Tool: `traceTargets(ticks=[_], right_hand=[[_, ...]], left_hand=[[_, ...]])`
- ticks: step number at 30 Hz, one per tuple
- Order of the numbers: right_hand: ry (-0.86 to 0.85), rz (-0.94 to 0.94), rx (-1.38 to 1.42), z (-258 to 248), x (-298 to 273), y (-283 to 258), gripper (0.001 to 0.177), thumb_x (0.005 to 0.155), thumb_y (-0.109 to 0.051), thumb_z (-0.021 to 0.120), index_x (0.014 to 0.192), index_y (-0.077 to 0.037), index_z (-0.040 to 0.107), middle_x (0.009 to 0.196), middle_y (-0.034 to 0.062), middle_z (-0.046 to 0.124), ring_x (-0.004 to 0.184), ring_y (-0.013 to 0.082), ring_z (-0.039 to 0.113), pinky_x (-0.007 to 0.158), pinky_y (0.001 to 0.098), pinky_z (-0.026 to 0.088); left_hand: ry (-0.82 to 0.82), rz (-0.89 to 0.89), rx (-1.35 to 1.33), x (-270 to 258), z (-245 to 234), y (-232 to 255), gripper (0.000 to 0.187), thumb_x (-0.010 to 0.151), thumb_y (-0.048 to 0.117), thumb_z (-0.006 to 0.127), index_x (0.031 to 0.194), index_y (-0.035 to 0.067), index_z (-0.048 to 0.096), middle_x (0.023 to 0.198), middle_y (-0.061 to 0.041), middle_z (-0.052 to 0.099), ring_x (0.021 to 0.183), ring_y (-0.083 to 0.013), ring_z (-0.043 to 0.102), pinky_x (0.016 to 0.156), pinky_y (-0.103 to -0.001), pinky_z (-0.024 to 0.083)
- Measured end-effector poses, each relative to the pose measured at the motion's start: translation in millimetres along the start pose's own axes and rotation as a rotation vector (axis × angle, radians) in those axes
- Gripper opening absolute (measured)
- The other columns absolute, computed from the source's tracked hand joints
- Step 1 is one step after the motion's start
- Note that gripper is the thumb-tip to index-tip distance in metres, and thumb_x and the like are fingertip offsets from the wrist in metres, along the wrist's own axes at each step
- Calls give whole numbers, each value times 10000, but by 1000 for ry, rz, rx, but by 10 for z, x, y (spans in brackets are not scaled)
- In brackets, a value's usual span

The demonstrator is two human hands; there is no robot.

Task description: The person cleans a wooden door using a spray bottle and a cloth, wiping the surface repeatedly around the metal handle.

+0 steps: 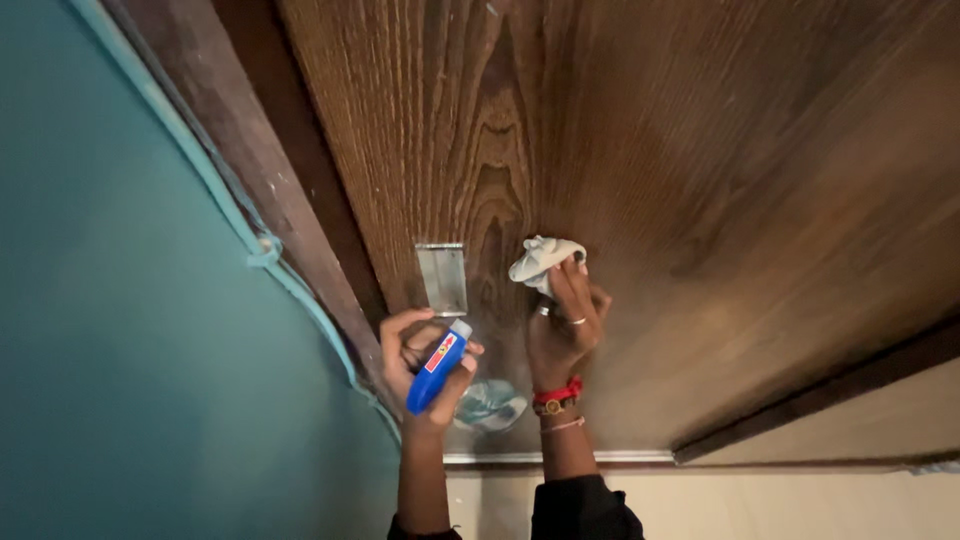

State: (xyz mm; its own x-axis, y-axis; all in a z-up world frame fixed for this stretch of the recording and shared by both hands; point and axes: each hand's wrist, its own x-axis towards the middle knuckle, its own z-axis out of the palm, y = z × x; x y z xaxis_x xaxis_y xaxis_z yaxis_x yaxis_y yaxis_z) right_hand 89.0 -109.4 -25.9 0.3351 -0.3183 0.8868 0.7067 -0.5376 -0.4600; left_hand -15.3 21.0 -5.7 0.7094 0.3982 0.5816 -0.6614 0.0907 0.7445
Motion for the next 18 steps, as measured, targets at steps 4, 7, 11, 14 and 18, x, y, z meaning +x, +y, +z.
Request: traceTargets(ticks=[4,7,11,14,18], right_hand=[[-7,2,48,-29,-143,142,506,739,207,624,1157,-56,736,1284,161,709,1239,284,683,1004,382,456],[-14,-6,27,-33,-246,244,539,700,198,637,1166,-51,745,1278,164,711,1225,284,682,993,387,444],[5,-4,13,-30,-322,259,540,684,190,646,1150,-59,759,1268,148,722,1145,277,681,998,381,470],[11,20,16,0,-334,266,549,676,189,642,1154,-55,761,1268,139,726,1093,270,680,1030,389,486],[17,-3,-5,14,-337,318,520,682,186,670,1116,-81,775,1248,130,739,1075,269,682,985,355,481]], left_hand=[[81,28,-56,-181,27,-24,506,823,60,784,1244,0,509,947,-109,693,875,-227,727,868,-401,617],[75,99,-215,-182,-20,-82,541,824,96,832,1248,10,507,933,-73,666,886,-223,715,907,-430,624],[108,46,-125,-169,-27,7,598,805,133,862,1244,16,474,914,-91,673,851,-221,719,855,-396,612],[29,51,-234,-134,21,93,646,808,164,849,1299,21,456,898,-71,641,802,-166,668,831,-369,611],[73,26,64,-157,62,159,605,798,190,790,1282,13,472,893,-64,635,827,-166,692,799,-299,579]])
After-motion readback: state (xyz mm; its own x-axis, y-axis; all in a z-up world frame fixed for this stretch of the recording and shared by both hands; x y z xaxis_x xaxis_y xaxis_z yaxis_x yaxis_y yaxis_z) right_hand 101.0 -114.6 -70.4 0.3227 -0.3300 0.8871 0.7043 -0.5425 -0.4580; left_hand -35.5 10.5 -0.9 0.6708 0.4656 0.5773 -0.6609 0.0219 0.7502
